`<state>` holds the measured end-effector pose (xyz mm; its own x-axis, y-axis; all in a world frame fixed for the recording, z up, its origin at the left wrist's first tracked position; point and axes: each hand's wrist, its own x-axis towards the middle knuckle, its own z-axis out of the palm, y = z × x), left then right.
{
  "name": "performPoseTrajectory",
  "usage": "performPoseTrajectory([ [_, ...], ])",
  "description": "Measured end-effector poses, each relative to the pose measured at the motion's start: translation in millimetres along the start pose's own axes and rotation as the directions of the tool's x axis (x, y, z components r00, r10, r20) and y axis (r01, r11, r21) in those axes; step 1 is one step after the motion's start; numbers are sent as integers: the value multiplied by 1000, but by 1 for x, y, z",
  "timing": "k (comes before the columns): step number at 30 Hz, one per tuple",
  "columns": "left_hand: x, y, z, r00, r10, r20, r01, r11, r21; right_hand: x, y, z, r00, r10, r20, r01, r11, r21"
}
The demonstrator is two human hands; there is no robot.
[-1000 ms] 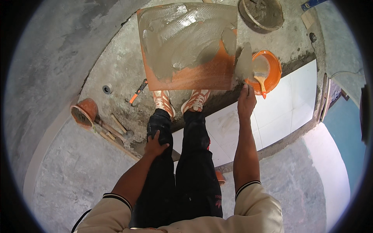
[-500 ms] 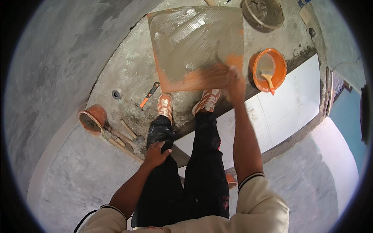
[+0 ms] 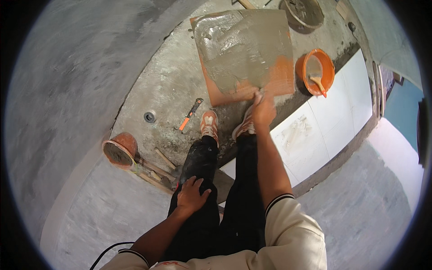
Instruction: The person spreads cement on the floor using a trowel, levels it with a wooden straightedge, and applies adhesive to the back of a tile. The person then places the tile onto the prepared cement bed.
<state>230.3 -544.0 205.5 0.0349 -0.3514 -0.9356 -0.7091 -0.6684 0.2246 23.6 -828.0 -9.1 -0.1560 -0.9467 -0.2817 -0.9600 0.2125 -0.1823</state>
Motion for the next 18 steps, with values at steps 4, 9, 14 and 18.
performPoseTrajectory([
  [4,-4,1,3,998,-11,54,5,994,105,44,39,-21,966,215,-146,-195,971,137],
  [9,0,1,9,999,-1,44,-6,986,168,49,65,-25,968,251,1,-235,905,355],
  [14,1,4,13,998,8,55,-16,989,150,-60,111,19,979,205,-22,-170,865,473],
  [18,-3,8,24,999,-18,42,10,984,176,-45,64,2,879,413,238,-441,514,736],
])
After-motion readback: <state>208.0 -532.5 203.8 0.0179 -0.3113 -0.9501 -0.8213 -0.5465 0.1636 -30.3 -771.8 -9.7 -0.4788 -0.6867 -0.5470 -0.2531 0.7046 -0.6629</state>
